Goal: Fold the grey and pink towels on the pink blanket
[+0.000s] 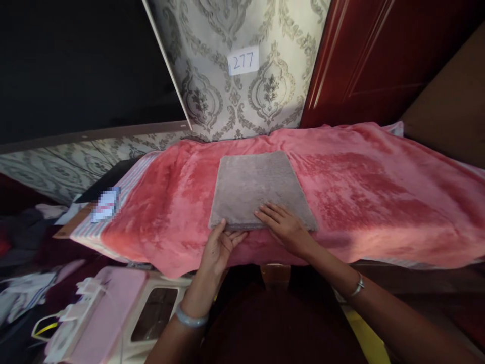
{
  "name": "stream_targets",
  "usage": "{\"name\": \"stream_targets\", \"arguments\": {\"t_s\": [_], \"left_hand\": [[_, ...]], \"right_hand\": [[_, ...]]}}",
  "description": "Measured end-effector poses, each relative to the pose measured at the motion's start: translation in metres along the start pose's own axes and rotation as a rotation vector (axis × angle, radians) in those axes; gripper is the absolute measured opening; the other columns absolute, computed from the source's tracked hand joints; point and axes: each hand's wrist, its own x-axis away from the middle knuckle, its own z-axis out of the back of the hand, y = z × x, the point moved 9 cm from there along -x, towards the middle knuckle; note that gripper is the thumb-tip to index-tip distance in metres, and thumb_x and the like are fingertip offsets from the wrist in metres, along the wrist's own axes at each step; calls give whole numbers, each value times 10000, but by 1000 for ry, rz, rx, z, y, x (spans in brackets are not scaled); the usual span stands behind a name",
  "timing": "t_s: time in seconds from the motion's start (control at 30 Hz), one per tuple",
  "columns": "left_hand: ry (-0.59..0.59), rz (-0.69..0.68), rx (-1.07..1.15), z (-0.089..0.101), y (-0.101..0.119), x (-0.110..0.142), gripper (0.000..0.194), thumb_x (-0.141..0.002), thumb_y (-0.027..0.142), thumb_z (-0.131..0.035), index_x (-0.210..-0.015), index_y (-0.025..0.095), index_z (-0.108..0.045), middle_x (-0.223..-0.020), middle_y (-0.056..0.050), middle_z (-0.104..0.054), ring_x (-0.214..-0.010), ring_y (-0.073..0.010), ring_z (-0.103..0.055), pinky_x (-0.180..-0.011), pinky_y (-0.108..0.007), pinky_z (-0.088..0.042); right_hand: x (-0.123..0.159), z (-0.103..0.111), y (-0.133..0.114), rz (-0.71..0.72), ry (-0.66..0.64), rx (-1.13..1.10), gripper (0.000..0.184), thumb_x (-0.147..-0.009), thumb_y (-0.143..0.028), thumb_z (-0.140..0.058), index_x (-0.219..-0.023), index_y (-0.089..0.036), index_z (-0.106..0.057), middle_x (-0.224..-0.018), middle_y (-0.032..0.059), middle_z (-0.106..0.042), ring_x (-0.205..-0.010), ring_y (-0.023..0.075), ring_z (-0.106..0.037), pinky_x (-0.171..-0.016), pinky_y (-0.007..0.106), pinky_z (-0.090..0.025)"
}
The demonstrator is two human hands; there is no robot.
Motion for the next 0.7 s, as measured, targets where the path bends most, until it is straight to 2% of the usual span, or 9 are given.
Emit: {"name": "stream_targets", "arguments": {"t_s": [0.17,0.3,0.4,0.47,0.5,0.53,0.6,0.67,0.7], "left_hand": [[99,-10,67,3,5,-2,301,-879,280,-622,-1164,196,-576,-1142,-136,-713,-1029,-328,-709,-1026,-642,-474],[139,15,83,8,6,-2,219,-895,221,-559,-1110,179,-574,-1025,-132,-728,-951,-301,-728,-1011,-623,-492],[165,52,93,8,5,-1,196,-912,218,-513,-1092,161,-568,-951,-135,-728,-911,-293,-734,-996,-607,-510],[155,66,93,3,5,-1,213,-911,239,-515,-1100,155,-565,-962,-149,-725,-925,-305,-732,-987,-604,-517],[145,64,91,0,5,-1,226,-908,255,-527,-1108,158,-566,-980,-152,-724,-934,-311,-730,-982,-606,-520],[138,56,89,-3,6,-1,235,-905,271,-542,-1114,168,-567,-996,-150,-724,-938,-314,-729,-977,-609,-522],[153,24,85,-5,8,-1,227,-897,279,-572,-1106,191,-574,-999,-124,-728,-907,-300,-732,-972,-613,-526],[190,-7,82,-5,10,-1,187,-884,227,-581,-1069,200,-582,-975,-93,-732,-849,-269,-735,-975,-601,-529],[204,-17,84,-5,10,-1,172,-875,189,-574,-1046,199,-584,-964,-82,-734,-825,-253,-735,-979,-590,-531]], "right_hand": [[1,-4,3,-38,-22,-78,551,-938,-62,-445,-1442,-263,-541,-1425,94,-571,-1380,266,-458,-1111,524,-427],[8,13,6,-78,15,-179,456,-958,-167,-484,-1391,-263,-589,-1396,90,-594,-1352,256,-488,-1128,522,-405],[29,51,26,-311,213,-294,306,-979,-313,-495,-1195,-236,-698,-1220,104,-685,-1190,267,-602,-1048,489,-472],[56,72,44,-570,368,-398,292,-977,-406,-500,-960,-224,-728,-962,90,-721,-951,251,-666,-885,423,-543],[71,74,50,-701,396,-487,336,-969,-461,-509,-856,-219,-713,-831,73,-702,-824,232,-664,-782,382,-554],[84,68,53,-822,374,-609,393,-950,-525,-526,-780,-212,-692,-730,59,-671,-724,215,-646,-690,348,-544],[101,39,45,-1003,220,-935,484,-873,-650,-582,-766,-190,-688,-668,55,-652,-624,199,-628,-574,310,-512],[107,7,25,-1112,48,-1272,545,-800,-696,-648,-945,-175,-709,-825,92,-717,-646,210,-666,-566,315,-524],[108,-5,16,-1146,11,-1418,578,-787,-689,-670,-1061,-180,-692,-970,120,-732,-712,228,-697,-611,338,-551]]}}
